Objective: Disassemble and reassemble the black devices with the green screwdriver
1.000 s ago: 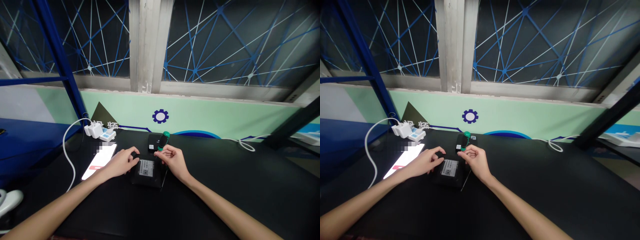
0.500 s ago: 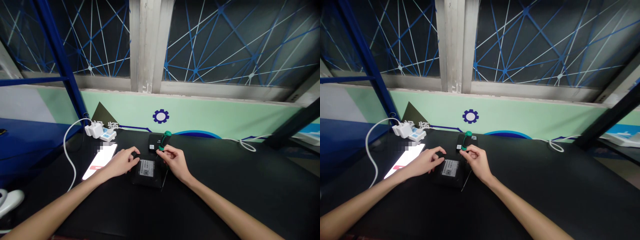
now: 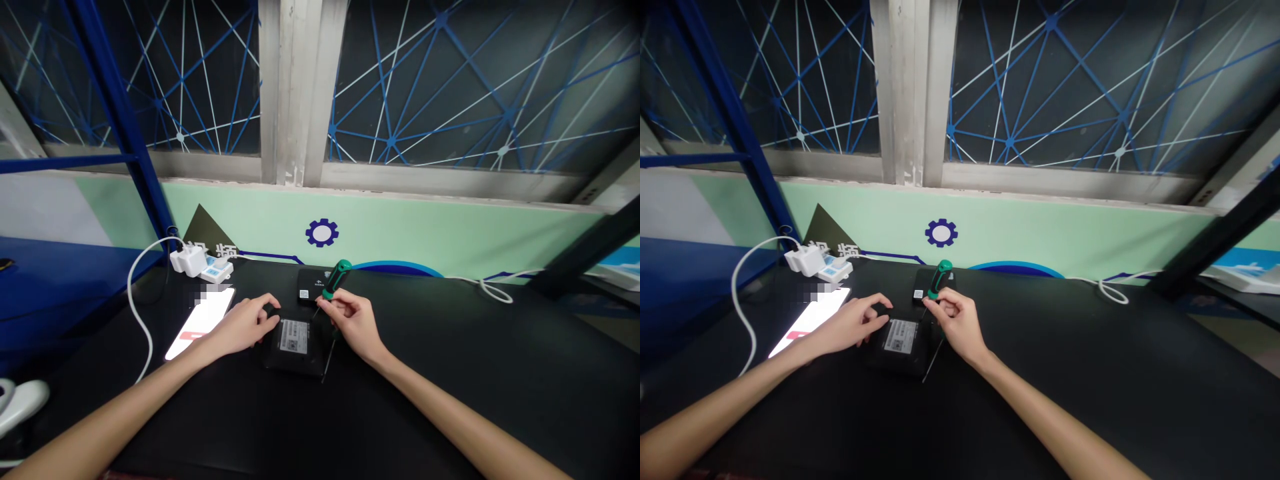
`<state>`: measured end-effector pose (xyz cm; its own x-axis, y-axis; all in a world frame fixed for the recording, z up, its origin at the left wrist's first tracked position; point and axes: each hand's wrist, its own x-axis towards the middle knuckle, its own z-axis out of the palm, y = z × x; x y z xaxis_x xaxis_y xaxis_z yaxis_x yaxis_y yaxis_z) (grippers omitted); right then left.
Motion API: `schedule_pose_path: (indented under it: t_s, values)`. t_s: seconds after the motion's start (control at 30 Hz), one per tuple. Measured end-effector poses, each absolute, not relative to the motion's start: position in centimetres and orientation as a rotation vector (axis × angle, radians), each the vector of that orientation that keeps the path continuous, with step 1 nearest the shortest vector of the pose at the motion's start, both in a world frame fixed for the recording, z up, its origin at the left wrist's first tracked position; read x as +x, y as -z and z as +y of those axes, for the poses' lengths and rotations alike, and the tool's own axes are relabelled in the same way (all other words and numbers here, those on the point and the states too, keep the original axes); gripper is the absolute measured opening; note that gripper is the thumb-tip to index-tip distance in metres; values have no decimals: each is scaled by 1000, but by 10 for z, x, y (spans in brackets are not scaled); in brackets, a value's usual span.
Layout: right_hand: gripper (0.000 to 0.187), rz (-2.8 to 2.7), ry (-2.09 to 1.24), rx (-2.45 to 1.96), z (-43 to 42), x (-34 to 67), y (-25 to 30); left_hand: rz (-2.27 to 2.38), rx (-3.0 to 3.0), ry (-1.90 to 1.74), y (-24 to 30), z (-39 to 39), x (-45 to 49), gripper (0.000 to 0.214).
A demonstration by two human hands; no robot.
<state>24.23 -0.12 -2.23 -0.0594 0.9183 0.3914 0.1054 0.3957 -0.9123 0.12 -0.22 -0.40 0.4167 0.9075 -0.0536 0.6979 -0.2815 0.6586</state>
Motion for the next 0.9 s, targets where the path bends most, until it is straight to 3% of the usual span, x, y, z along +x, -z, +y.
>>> schedule_pose_path:
  t_s: [0.3, 0.9]
  values:
    - [35, -1614, -873, -982, 0, 243, 25, 1388, 2139, -431, 1, -4, 4, 30]
    - [38, -1642, -888, -1034, 2, 241, 20, 1396, 2154, -449, 0, -5, 4, 28]
